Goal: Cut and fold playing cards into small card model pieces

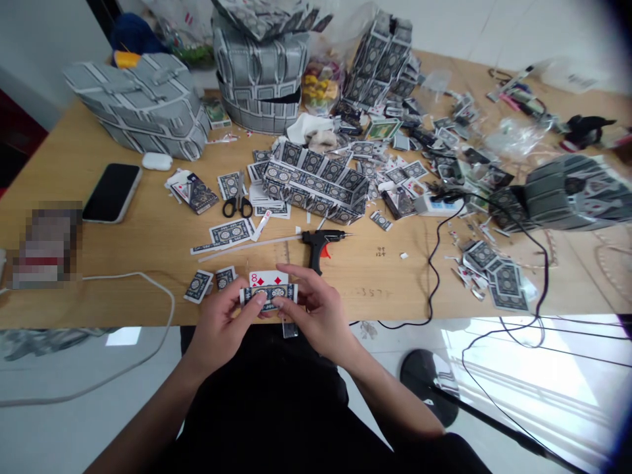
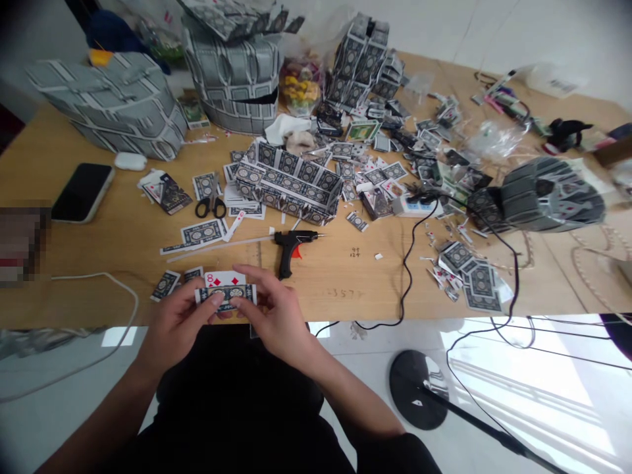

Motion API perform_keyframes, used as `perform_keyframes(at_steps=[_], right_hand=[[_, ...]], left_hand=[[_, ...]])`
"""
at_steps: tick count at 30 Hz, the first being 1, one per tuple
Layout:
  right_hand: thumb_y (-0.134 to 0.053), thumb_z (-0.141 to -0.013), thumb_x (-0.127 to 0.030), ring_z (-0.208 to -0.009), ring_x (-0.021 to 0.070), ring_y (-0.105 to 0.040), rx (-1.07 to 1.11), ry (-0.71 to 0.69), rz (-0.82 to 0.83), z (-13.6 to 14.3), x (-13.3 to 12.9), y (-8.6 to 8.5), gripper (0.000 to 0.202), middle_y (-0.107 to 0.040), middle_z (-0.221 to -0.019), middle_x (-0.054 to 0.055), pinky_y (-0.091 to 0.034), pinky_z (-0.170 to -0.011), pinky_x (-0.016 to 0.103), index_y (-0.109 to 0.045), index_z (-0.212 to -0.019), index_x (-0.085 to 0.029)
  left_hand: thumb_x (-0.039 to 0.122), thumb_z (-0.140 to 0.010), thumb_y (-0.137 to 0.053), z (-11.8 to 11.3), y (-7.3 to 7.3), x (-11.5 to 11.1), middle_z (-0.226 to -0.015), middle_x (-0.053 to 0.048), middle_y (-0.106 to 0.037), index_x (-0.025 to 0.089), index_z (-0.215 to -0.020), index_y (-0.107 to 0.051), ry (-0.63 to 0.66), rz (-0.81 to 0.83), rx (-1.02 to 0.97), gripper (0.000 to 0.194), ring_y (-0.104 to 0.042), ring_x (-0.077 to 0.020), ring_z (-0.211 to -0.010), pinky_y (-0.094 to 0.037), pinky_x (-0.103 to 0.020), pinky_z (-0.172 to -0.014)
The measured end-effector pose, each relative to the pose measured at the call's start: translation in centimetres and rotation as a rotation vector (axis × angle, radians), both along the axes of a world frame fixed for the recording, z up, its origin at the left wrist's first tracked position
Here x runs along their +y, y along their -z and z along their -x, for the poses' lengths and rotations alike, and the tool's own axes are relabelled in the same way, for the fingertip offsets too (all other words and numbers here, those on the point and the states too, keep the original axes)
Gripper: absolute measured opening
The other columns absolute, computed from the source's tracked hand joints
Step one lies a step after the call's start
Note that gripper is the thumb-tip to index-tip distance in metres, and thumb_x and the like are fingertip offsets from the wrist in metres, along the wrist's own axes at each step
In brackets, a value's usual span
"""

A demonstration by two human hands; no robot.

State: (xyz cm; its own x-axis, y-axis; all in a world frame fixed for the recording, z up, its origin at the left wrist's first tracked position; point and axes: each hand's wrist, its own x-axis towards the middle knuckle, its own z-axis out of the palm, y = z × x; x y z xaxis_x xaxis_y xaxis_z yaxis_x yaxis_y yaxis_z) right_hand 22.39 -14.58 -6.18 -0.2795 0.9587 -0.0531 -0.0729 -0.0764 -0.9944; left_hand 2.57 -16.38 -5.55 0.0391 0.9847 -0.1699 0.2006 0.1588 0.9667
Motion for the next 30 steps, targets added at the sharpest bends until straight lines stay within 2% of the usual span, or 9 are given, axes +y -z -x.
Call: perform_keyframes(at_steps=[3, 5, 8, 10, 15, 20, 24, 26, 30], right_hand=[[-0.081, -0.098, -0.026, -0.084, 0.0192, -0.081, -0.009, -0.004, -0.016, 0.0, 0.0, 0.1, 0.047, -0.083, -0.107, 0.002, -0.07, -0.078, 0.036, -0.067, -0.143, -0.031], [-0.079, -0.1, -0.026, -0.091, 0.0204, -0.081, -0.072, 0.01, -0.084, 0.1, 0.0, 0.1, 0.045, -0.083, -0.116, 0.005, -0.071, -0.083, 0.037, -0.067, -0.144, -0.03], [-0.073, -0.104, -0.022, -0.109, 0.0234, -0.08, -0.235, 0.05, -0.297, 0.2, -0.2, 0.2, 0.042, -0.079, -0.133, 0.007, -0.069, -0.098, 0.04, -0.068, -0.145, -0.031], [-0.067, -0.107, -0.018, -0.117, 0.0244, -0.079, -0.311, 0.058, -0.437, 0.2, -0.4, 0.3, 0.045, -0.078, -0.137, 0.007, -0.066, -0.104, 0.041, -0.064, -0.15, -0.033], [-0.06, -0.109, -0.012, -0.108, 0.0248, -0.079, -0.384, 0.029, -0.586, 0.1, -0.8, 1.4, 0.061, -0.079, -0.128, 0.007, -0.068, -0.095, 0.041, -0.05, -0.163, -0.039], [-0.06, -0.109, -0.012, -0.106, 0.0245, -0.079, -0.38, 0.025, -0.587, 0.2, -0.8, 1.6, 0.062, -0.08, -0.127, 0.006, -0.067, -0.094, 0.04, -0.05, -0.164, -0.041], [-0.067, -0.107, -0.015, -0.114, 0.0225, -0.078, -0.289, 0.06, -0.484, 0.3, -0.5, 1.0, 0.049, -0.078, -0.135, 0.006, -0.065, -0.1, 0.037, -0.063, -0.151, -0.035], [-0.073, -0.104, -0.021, -0.106, 0.0214, -0.079, -0.238, 0.066, -0.351, 0.3, -0.4, 0.8, 0.04, -0.078, -0.133, 0.006, -0.066, -0.092, 0.035, -0.068, -0.142, -0.033], [-0.078, -0.101, -0.03, -0.074, 0.0168, -0.073, -0.123, 0.005, -0.075, 0.2, -0.3, 0.6, 0.039, -0.079, -0.104, 0.003, -0.06, -0.064, 0.03, -0.067, -0.138, -0.03]], left_hand=[[0.047, -0.102, -0.069, -0.1, 0.1, 0.0, -0.077, 0.001, -0.073, 0.022, -0.093, -0.072, -0.021, 0.019, -0.015, 0.027, -0.068, -0.0167, -0.067, -0.055, -0.024, -0.061], [0.05, -0.102, -0.067, -0.3, 0.3, 0.2, -0.077, 0.0, -0.074, 0.022, -0.096, -0.073, -0.045, 0.048, -0.052, 0.029, -0.068, -0.0169, -0.064, -0.054, -0.024, -0.057], [0.05, -0.098, -0.071, -0.7, 0.5, 0.7, -0.07, 0.0, -0.072, 0.021, -0.092, -0.073, -0.08, 0.083, -0.099, 0.029, -0.067, -0.0169, -0.061, -0.055, -0.024, -0.055], [0.049, -0.094, -0.074, -1.0, 0.7, 0.9, -0.07, 0.0, -0.072, 0.021, -0.09, -0.072, -0.102, 0.117, -0.152, 0.028, -0.068, -0.0176, -0.062, -0.057, -0.025, -0.055], [0.047, -0.089, -0.08, -1.0, 1.7, 0.8, -0.076, -0.001, -0.072, 0.02, -0.09, -0.072, -0.159, 0.208, -0.37, 0.028, -0.068, -0.0182, -0.066, -0.057, -0.025, -0.051], [0.043, -0.092, -0.079, -0.8, 2.0, 0.6, -0.083, -0.002, -0.072, 0.021, -0.094, -0.073, -0.127, 0.199, -0.436, 0.023, -0.067, -0.0184, -0.073, -0.058, -0.025, -0.054], [0.047, -0.096, -0.077, -0.6, 1.6, 0.5, -0.085, -0.002, -0.072, 0.021, -0.096, -0.073, -0.095, 0.132, -0.286, 0.026, -0.068, -0.0181, -0.074, -0.06, -0.026, -0.062], [0.047, -0.098, -0.075, -0.4, 1.5, 0.4, -0.088, -0.001, -0.074, 0.022, -0.1, -0.074, -0.071, 0.074, -0.176, 0.025, -0.068, -0.0171, -0.076, -0.06, -0.026, -0.07], [0.044, -0.098, -0.077, 0.1, 1.3, 0.2, -0.093, -0.001, -0.075, 0.024, -0.105, -0.073, -0.032, 0.008, -0.056, 0.021, -0.07, -0.0183, -0.081, -0.059, -0.026, -0.073]])
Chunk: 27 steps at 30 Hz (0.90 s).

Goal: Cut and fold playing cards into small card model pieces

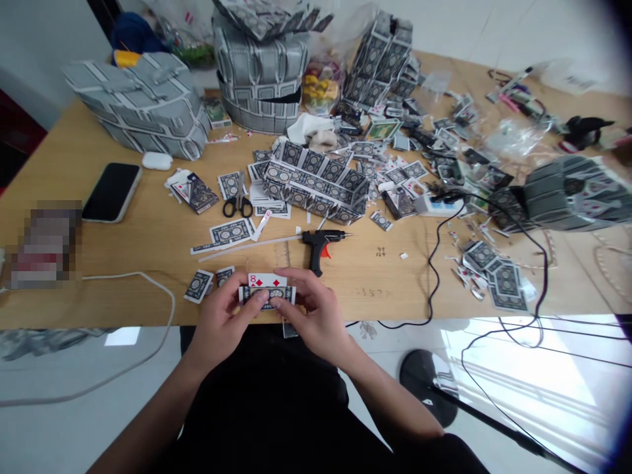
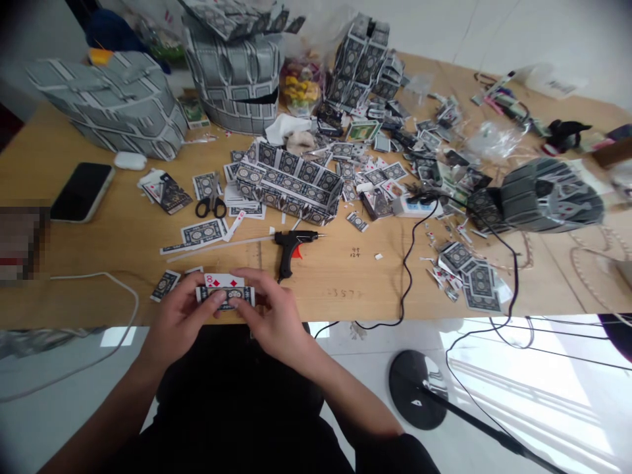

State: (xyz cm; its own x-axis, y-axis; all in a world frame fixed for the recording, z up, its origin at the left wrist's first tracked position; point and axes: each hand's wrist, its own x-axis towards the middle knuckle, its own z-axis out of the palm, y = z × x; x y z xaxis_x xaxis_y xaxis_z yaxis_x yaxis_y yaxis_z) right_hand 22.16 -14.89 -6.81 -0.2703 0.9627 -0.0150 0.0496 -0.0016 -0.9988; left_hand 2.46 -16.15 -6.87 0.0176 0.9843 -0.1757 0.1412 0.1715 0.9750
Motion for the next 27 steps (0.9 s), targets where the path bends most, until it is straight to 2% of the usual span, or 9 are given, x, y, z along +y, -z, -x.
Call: perform_keyframes(at_steps=[2, 5, 11, 13, 18, 22, 27], right_hand=[[-0.078, -0.1, -0.03, -0.071, 0.0166, -0.071, 0.037, -0.022, 0.051, 0.0, 0.1, -0.2, 0.041, -0.078, -0.095, 0.002, -0.058, -0.062, 0.029, -0.065, -0.139, -0.029], [-0.077, -0.099, -0.03, -0.073, 0.0172, -0.071, 0.039, -0.026, 0.04, 0.0, 0.2, -0.7, 0.039, -0.076, -0.091, 0.001, -0.06, -0.066, 0.031, -0.065, -0.137, -0.027], [-0.072, -0.103, -0.033, -0.065, 0.0172, -0.066, -0.021, -0.014, 0.055, -0.1, 0.4, -1.3, 0.043, -0.068, -0.073, -0.003, -0.059, -0.064, 0.03, -0.061, -0.144, -0.027], [-0.073, -0.103, -0.036, -0.066, 0.0172, -0.069, 0.012, -0.004, 0.097, -0.2, 0.3, -1.1, 0.043, -0.072, -0.076, -0.001, -0.061, -0.064, 0.03, -0.062, -0.143, -0.026], [-0.078, -0.098, -0.049, -0.073, 0.0182, -0.075, 0.09, 0.003, 0.225, 0.0, 0.2, -0.5, 0.033, -0.079, -0.091, 0.005, -0.068, -0.067, 0.031, -0.074, -0.115, -0.021], [-0.081, -0.095, -0.051, -0.074, 0.0183, -0.076, 0.093, 0.01, 0.231, 0.0, 0.2, -0.4, 0.036, -0.08, -0.09, 0.005, -0.069, -0.069, 0.031, -0.077, -0.114, -0.02], [-0.08, -0.096, -0.052, -0.076, 0.0193, -0.077, 0.091, 0.011, 0.237, -0.1, 0.3, -0.6, 0.038, -0.081, -0.091, 0.006, -0.069, -0.07, 0.032, -0.078, -0.115, -0.02]], left_hand=[[0.044, -0.096, -0.078, 0.2, 0.0, 0.0, -0.09, -0.001, -0.076, 0.023, -0.104, -0.074, 0.002, -0.014, 0.048, 0.022, -0.07, -0.0185, -0.077, -0.058, -0.026, -0.072], [0.045, -0.096, -0.078, 0.4, 0.1, 0.0, -0.085, -0.001, -0.075, 0.022, -0.097, -0.075, 0.004, -0.035, 0.08, 0.024, -0.07, -0.0187, -0.076, -0.058, -0.026, -0.072], [0.044, -0.093, -0.081, 0.5, 0.4, 0.0, -0.077, 0.001, -0.07, 0.022, -0.089, -0.074, 0.014, 0.005, 0.016, 0.023, -0.065, -0.0161, -0.067, -0.057, -0.023, -0.06], [0.043, -0.094, -0.081, 0.3, 0.3, 0.0, -0.078, 0.001, -0.071, 0.022, -0.09, -0.074, 0.002, 0.006, 0.006, 0.023, -0.065, -0.0157, -0.067, -0.058, -0.023, -0.061], [0.045, -0.093, -0.082, 0.0, 0.0, -0.1, -0.08, 0.001, -0.072, 0.022, -0.091, -0.073, -0.033, 0.029, -0.037, 0.024, -0.065, -0.0147, -0.068, -0.059, -0.022, -0.061], [0.046, -0.094, -0.08, 0.0, -0.1, 0.0, -0.086, -0.001, -0.075, 0.022, -0.097, -0.076, -0.024, 0.05, -0.054, 0.025, -0.065, -0.0154, -0.068, -0.06, -0.024, -0.059], [0.043, -0.097, -0.077, 0.2, -0.1, 0.1, -0.084, 0.0, -0.075, 0.022, -0.097, -0.077, -0.042, 0.022, -0.094, 0.022, -0.066, -0.0132, -0.064, -0.061, -0.023, -0.06]])
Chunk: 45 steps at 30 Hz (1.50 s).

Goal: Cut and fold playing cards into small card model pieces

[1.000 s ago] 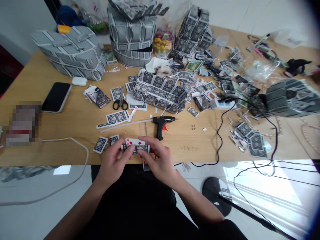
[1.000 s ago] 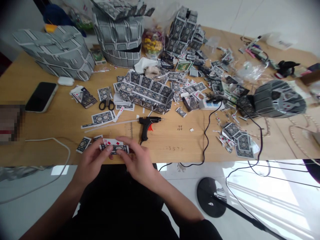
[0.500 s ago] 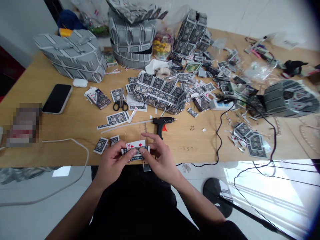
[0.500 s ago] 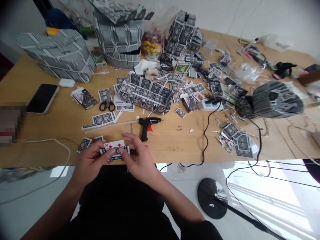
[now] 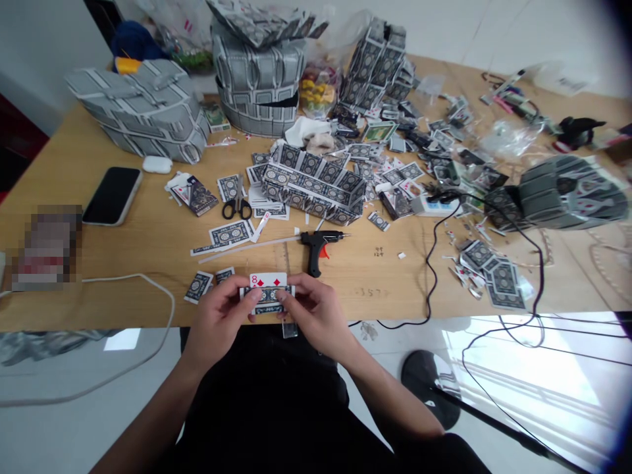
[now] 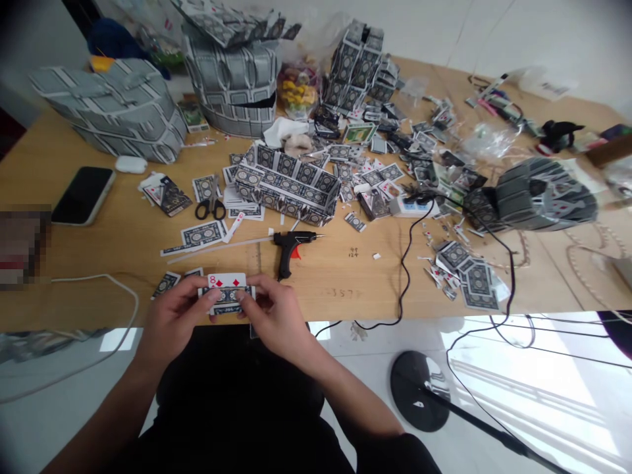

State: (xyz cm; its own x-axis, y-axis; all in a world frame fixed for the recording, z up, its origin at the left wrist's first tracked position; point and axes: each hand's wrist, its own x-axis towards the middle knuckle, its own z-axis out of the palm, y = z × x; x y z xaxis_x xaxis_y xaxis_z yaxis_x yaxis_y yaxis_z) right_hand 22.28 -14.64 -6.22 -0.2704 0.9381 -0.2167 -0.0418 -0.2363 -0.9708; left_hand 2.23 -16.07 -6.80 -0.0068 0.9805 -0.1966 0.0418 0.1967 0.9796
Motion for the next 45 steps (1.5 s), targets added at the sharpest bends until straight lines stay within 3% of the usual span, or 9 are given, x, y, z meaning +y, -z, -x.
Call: perform_keyframes(at_steps=[6, 14, 23, 31, 40, 45], right_hand=[[-0.081, -0.096, -0.051, -0.078, 0.0202, -0.078, -0.007, 0.002, 0.029, 0.0, 0.0, 0.0, 0.039, -0.082, -0.094, 0.007, -0.069, -0.071, 0.033, -0.079, -0.12, -0.02], [-0.081, -0.097, -0.045, -0.078, 0.0202, -0.079, -0.01, -0.003, 0.015, 0.0, 0.1, 0.1, 0.032, -0.082, -0.093, 0.006, -0.069, -0.073, 0.034, -0.079, -0.117, -0.02], [-0.076, -0.1, -0.044, -0.079, 0.0203, -0.08, -0.016, -0.015, -0.005, 0.0, 0.1, 0.1, 0.027, -0.082, -0.092, 0.006, -0.068, -0.07, 0.033, -0.076, -0.113, -0.02], [-0.079, -0.098, -0.045, -0.077, 0.02, -0.077, -0.025, -0.023, -0.028, -0.2, 0.3, 0.4, 0.026, -0.079, -0.086, 0.004, -0.067, -0.071, 0.033, -0.074, -0.108, -0.022], [-0.077, -0.098, -0.039, -0.072, 0.0179, -0.072, -0.09, -0.036, -0.035, -0.2, 0.3, -0.6, 0.019, -0.077, -0.085, 0.003, -0.058, -0.063, 0.03, -0.075, -0.105, -0.021], [-0.077, -0.097, -0.033, -0.086, 0.0189, -0.076, -0.048, -0.001, -0.098, -0.2, 0.7, -1.1, 0.022, -0.081, -0.099, 0.006, -0.058, -0.072, 0.03, -0.074, -0.114, -0.021]], left_hand=[[0.04, -0.092, -0.083, 0.0, -0.2, 0.0, -0.084, 0.0, -0.076, 0.021, -0.094, -0.076, -0.012, 0.007, 0.01, 0.021, -0.069, -0.0134, -0.066, -0.064, -0.023, -0.061], [0.036, -0.096, -0.078, 0.0, -0.6, 0.2, -0.082, 0.001, -0.074, 0.02, -0.093, -0.076, -0.005, -0.04, -0.026, 0.016, -0.067, -0.0111, -0.063, -0.063, -0.019, -0.059], [0.037, -0.094, -0.081, -0.2, -0.1, 0.3, -0.09, -0.002, -0.075, 0.021, -0.104, -0.077, -0.052, -0.07, -0.099, 0.019, -0.07, -0.0169, -0.076, -0.065, -0.022, -0.051], [0.034, -0.096, -0.08, 0.1, -0.1, 0.7, -0.096, -0.003, -0.077, 0.022, -0.114, -0.077, 0.003, -0.085, -0.138, 0.022, -0.07, -0.0175, -0.077, -0.067, -0.024, -0.051], [0.032, -0.091, -0.084, 0.0, -0.4, 1.0, -0.087, -0.002, -0.073, 0.021, -0.1, -0.082, -0.003, -0.079, -0.131, 0.014, -0.07, -0.018, -0.071, -0.069, -0.028, -0.047], [0.032, -0.091, -0.084, -0.2, -0.5, 0.9, -0.086, -0.002, -0.073, 0.021, -0.097, -0.083, 0.0, -0.1, -0.127, 0.013, -0.068, -0.0168, -0.068, -0.068, -0.027, -0.047]])
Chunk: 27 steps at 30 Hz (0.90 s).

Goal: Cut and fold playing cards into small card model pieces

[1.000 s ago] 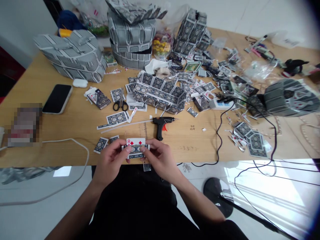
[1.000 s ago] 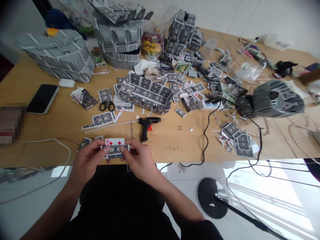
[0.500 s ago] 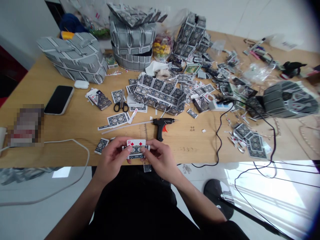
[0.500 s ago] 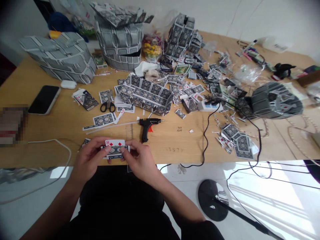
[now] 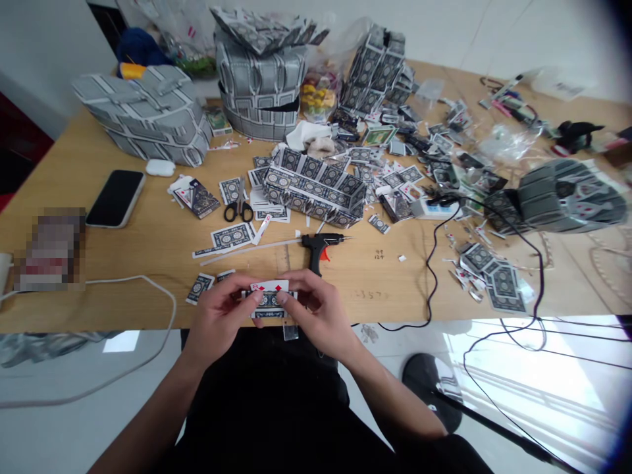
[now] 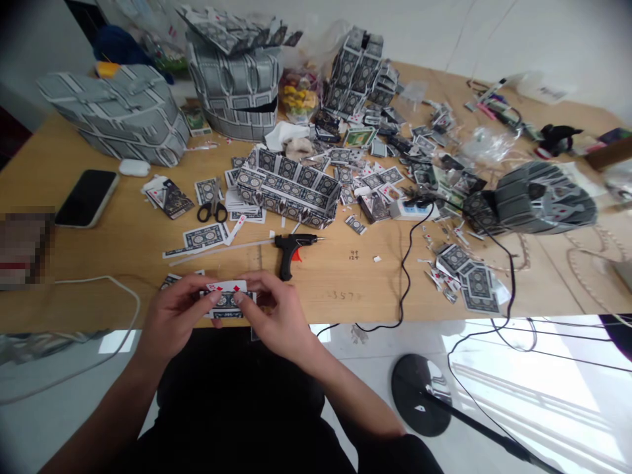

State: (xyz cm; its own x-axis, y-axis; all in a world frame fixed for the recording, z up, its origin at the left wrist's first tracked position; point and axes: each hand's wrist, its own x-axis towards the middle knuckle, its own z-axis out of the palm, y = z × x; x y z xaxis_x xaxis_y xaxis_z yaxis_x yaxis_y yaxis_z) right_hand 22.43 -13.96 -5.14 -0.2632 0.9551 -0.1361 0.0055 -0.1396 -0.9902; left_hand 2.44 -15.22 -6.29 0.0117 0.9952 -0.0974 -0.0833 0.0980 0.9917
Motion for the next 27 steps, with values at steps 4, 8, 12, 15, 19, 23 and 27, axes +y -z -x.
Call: perform_keyframes(at_steps=[4, 8, 12, 15, 19, 23, 27], right_hand=[[-0.076, -0.096, -0.032, -0.077, 0.0169, -0.071, 0.004, 0.023, -0.04, 0.2, 0.1, 0.2, 0.017, -0.08, -0.093, 0.005, -0.054, -0.064, 0.028, -0.076, -0.109, -0.021], [-0.077, -0.096, -0.032, -0.072, 0.0164, -0.067, -0.027, 0.052, -0.074, 0.4, 0.1, 0.2, 0.012, -0.08, -0.091, 0.005, -0.051, -0.062, 0.028, -0.08, -0.101, -0.022], [-0.074, -0.094, -0.026, -0.072, 0.0169, -0.069, -0.026, 0.063, -0.1, 0.4, 0.1, 0.1, 0.011, -0.082, -0.09, 0.005, -0.052, -0.062, 0.029, -0.084, -0.096, -0.023], [-0.07, -0.093, -0.017, -0.082, 0.0191, -0.074, 0.005, 0.061, -0.149, 0.3, 0.2, 0.1, 0.019, -0.082, -0.091, 0.004, -0.055, -0.069, 0.03, -0.086, -0.088, -0.026], [-0.066, -0.093, -0.01, -0.087, 0.0202, -0.078, -0.046, 0.09, -0.23, 0.1, 0.1, 0.1, 0.028, -0.083, -0.094, 0.004, -0.059, -0.073, 0.032, -0.087, -0.089, -0.029], [-0.064, -0.094, -0.008, -0.095, 0.0219, -0.08, -0.158, 0.129, -0.379, 0.3, -0.4, 0.4, 0.031, -0.085, -0.103, 0.005, -0.064, -0.084, 0.036, -0.087, -0.092, -0.029], [-0.061, -0.097, -0.008, -0.097, 0.0222, -0.082, -0.202, 0.135, -0.476, 0.6, -0.6, 0.5, 0.034, -0.085, -0.105, 0.005, -0.067, -0.085, 0.036, -0.088, -0.094, -0.03]], left_hand=[[0.032, -0.091, -0.083, -0.2, 0.0, -0.3, -0.086, -0.002, -0.072, 0.022, -0.099, -0.083, -0.009, 0.004, 0.018, 0.013, -0.067, -0.0166, -0.069, -0.069, -0.028, -0.049], [0.034, -0.092, -0.083, -0.5, -0.1, -0.6, -0.086, -0.001, -0.071, 0.024, -0.1, -0.083, -0.05, 0.011, 0.053, 0.013, -0.068, -0.0172, -0.07, -0.069, -0.028, -0.052], [0.033, -0.094, -0.079, -0.5, 0.0, -0.8, -0.095, -0.005, -0.075, 0.024, -0.097, -0.083, -0.053, -0.033, 0.106, 0.011, -0.072, -0.0199, -0.079, -0.068, -0.028, -0.06], [0.029, -0.098, -0.074, -0.2, 0.0, -0.8, -0.1, -0.007, -0.074, 0.022, -0.086, -0.082, 0.002, -0.074, 0.124, 0.016, -0.074, -0.0218, -0.089, -0.067, -0.028, -0.069], [0.029, -0.102, -0.067, -0.2, -0.2, -1.1, -0.109, -0.008, -0.07, 0.022, -0.098, -0.082, 0.063, -0.059, 0.022, 0.016, -0.071, -0.0224, -0.097, -0.069, -0.03, -0.073], [0.034, -0.098, -0.076, -1.1, -0.1, -1.4, -0.115, -0.006, -0.069, 0.027, -0.127, -0.067, -0.051, -0.044, -0.089, 0.031, -0.072, -0.0205, -0.093, -0.069, -0.031, -0.069], [0.045, -0.096, -0.079, -1.8, 0.2, -1.4, -0.1, -0.003, -0.073, 0.024, -0.12, -0.066, -0.087, 0.086, 0.016, 0.034, -0.074, -0.0165, -0.069, -0.064, -0.026, -0.059]])
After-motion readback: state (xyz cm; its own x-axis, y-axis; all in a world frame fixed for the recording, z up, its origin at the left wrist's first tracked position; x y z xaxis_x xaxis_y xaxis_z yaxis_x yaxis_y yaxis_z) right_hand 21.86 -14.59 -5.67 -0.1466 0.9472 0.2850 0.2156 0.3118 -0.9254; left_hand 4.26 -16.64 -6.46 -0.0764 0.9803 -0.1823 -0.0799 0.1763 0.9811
